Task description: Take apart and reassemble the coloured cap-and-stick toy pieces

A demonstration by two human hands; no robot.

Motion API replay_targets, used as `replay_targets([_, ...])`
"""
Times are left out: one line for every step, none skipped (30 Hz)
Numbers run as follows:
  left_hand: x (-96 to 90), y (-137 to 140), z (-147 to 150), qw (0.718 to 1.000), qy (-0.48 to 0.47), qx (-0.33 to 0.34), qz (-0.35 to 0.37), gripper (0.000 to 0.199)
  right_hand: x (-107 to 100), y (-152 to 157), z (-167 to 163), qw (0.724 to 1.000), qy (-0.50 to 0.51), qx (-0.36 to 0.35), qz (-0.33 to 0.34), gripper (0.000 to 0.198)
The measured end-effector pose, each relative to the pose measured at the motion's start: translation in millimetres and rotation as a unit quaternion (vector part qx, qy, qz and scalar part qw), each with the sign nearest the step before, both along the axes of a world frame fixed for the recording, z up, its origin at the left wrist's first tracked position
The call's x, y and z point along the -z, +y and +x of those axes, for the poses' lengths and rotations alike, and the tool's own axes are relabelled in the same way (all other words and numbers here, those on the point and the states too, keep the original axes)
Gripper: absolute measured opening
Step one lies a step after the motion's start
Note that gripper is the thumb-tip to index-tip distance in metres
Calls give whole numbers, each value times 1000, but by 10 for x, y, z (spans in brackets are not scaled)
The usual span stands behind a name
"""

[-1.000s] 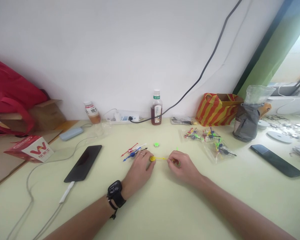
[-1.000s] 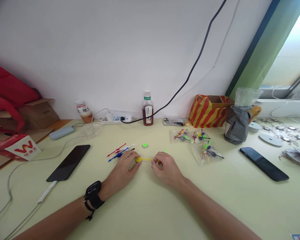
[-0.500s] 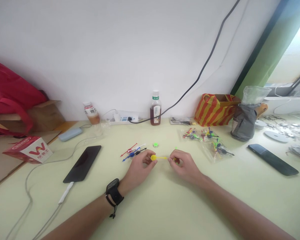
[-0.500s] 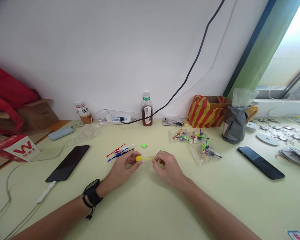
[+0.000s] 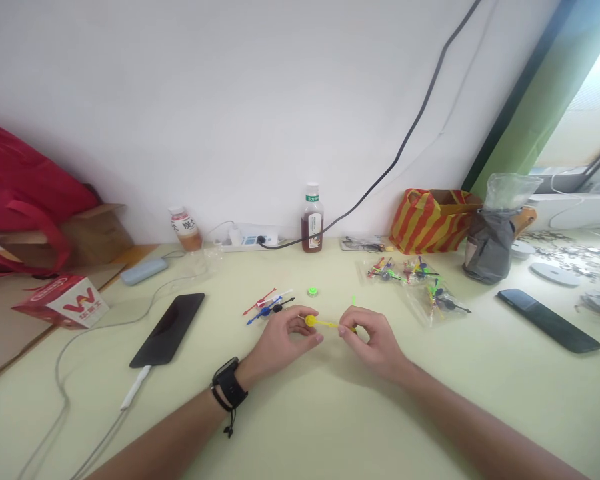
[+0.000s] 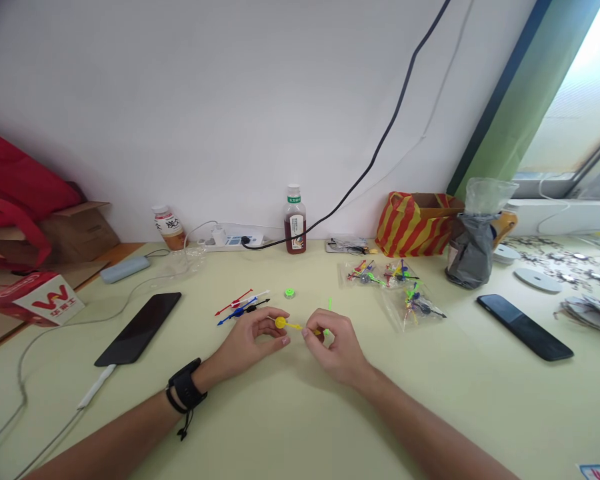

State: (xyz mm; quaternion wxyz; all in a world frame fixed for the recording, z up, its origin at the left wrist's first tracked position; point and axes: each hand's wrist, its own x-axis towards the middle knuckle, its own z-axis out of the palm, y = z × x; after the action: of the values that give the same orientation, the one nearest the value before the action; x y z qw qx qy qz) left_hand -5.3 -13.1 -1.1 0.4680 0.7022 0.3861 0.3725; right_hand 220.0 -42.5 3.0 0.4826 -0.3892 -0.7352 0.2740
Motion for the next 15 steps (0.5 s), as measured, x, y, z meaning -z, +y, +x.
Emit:
replay_targets([-3,-8,3,1000,0,4,1,42,5,-4,5,1000,4,5,6,27])
replay_targets([-8,-15,5,1000,1,5,4,43,8,-5,14,1000,11,15,13,27])
replay_targets([-15,-23,7,1000,2,3,6,44,8,-5,23,999,19,27,21,27])
replay_targets([-24,-30,9,1000,5,1,9,45,5,-4,32,998,27,40,29,27])
replay_targets([-35,-39,11,1000,6,2,13,46,0,-5,39,998,29,45,34,27])
replay_targets([-47,-50,12,1000,6,8,17,47,-6,-6,40,998,25,42,35,26])
replay_targets([-60,-61,13,1000,5,18,22,48,-13,-10,35,999,15,31,33,26])
replay_targets([-73,-74,15,999,2,32,27,47,-17,-16,24,999,1,13,32,25])
replay_targets([-84,-86,17,998,0,45,32,46,-18,-23,8,999,-15,-6,33,25])
replay_targets([-92,-96,20,998,-1,55,37,43,-15,-30,-12,999,-28,-21,37,24])
replay_targets([-96,-104,24,997,0,61,43,40,-9,-36,-33,998,-39,-31,45,23])
replay_targets([-96,-108,28,997,3,63,49,37,1,-41,-52,997,-46,-35,55,23])
replay_targets([-93,-110,31,997,6,62,55,35,10,-43,-68,996,-52,-36,64,22])
replay_targets([-87,-109,34,996,8,60,60,33,18,-43,-78,995,-57,-36,71,22])
replay_targets([-82,-107,37,996,9,60,62,31,21,-42,-83,995,-61,-36,75,21])
